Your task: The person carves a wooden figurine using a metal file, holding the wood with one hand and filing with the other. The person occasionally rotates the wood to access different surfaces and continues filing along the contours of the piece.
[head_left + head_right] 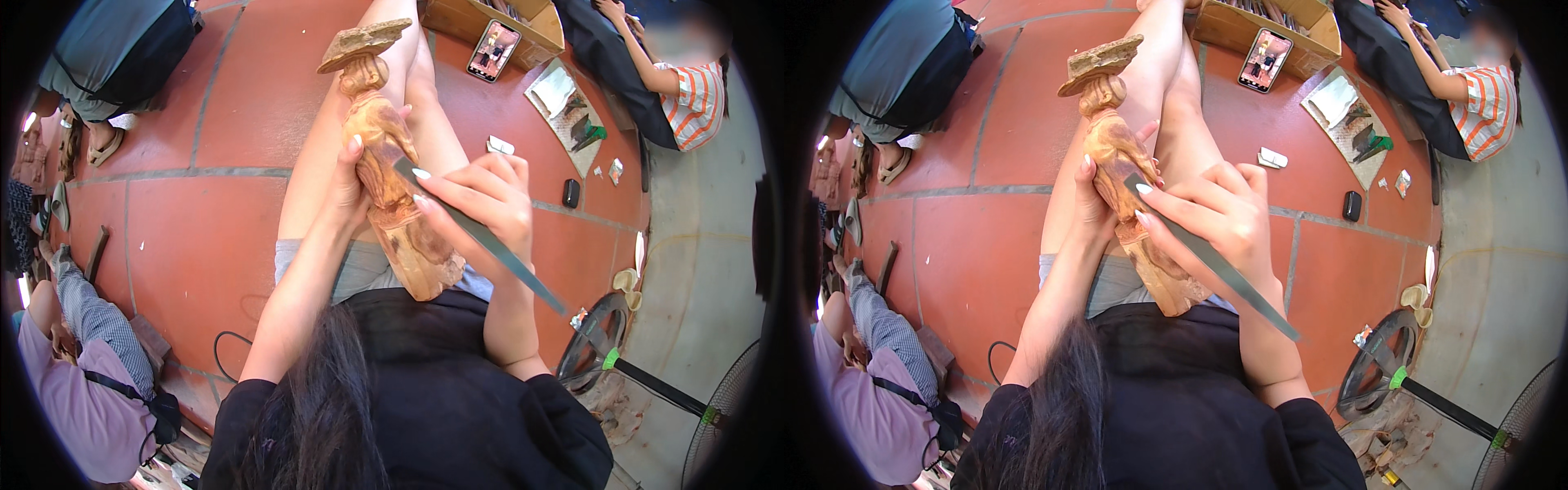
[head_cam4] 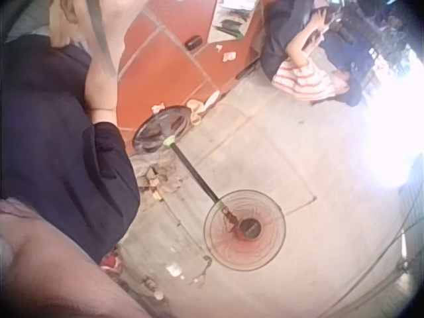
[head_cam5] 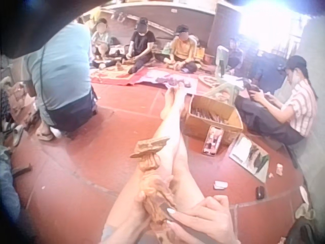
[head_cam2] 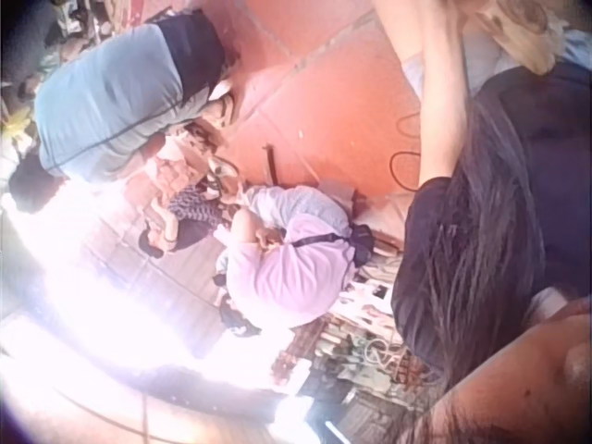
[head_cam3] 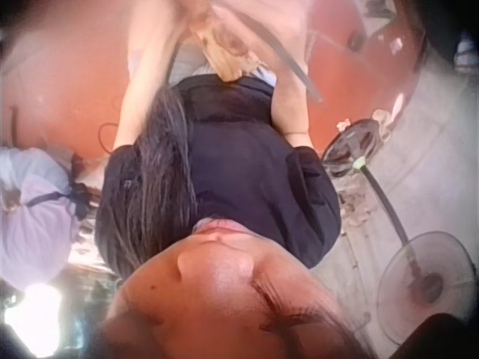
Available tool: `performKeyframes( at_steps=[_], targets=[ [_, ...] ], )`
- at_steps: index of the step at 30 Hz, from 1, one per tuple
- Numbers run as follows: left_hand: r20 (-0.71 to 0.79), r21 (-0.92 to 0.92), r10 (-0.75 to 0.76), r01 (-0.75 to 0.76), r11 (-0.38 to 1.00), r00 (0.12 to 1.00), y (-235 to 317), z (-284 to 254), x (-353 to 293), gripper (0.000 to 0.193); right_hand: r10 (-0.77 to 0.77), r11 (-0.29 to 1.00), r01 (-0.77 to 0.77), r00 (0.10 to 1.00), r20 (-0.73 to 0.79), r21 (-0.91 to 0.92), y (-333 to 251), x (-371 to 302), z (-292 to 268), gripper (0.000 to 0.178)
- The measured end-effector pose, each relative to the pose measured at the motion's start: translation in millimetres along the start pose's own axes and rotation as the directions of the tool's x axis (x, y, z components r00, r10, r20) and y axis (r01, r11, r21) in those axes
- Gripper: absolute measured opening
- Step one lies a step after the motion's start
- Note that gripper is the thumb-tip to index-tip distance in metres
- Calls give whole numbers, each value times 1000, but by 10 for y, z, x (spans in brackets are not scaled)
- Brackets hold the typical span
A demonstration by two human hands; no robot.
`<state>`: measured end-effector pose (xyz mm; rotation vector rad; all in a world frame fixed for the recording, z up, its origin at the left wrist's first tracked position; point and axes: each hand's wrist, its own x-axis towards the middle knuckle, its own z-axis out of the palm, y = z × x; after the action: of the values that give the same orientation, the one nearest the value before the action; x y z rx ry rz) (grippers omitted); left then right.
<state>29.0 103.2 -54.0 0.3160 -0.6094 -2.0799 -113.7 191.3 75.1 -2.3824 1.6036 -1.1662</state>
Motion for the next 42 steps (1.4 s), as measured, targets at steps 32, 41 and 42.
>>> performKeyframes(
  at_steps=[32,41,42],
  targets=[
    [-37,-99,-30,26,995,999,23,53,21,65,29,999,-27,993,111,-19,87,-50,-243,19],
    [-69,-108,-41,33,994,997,-16,45,12,67,61,998,-58,976,211,-17,130,-128,-282,18],
    [-76,-115,-51,42,992,996,-21,37,12,67,58,998,-61,982,180,10,134,-123,-267,18]
  ],
)
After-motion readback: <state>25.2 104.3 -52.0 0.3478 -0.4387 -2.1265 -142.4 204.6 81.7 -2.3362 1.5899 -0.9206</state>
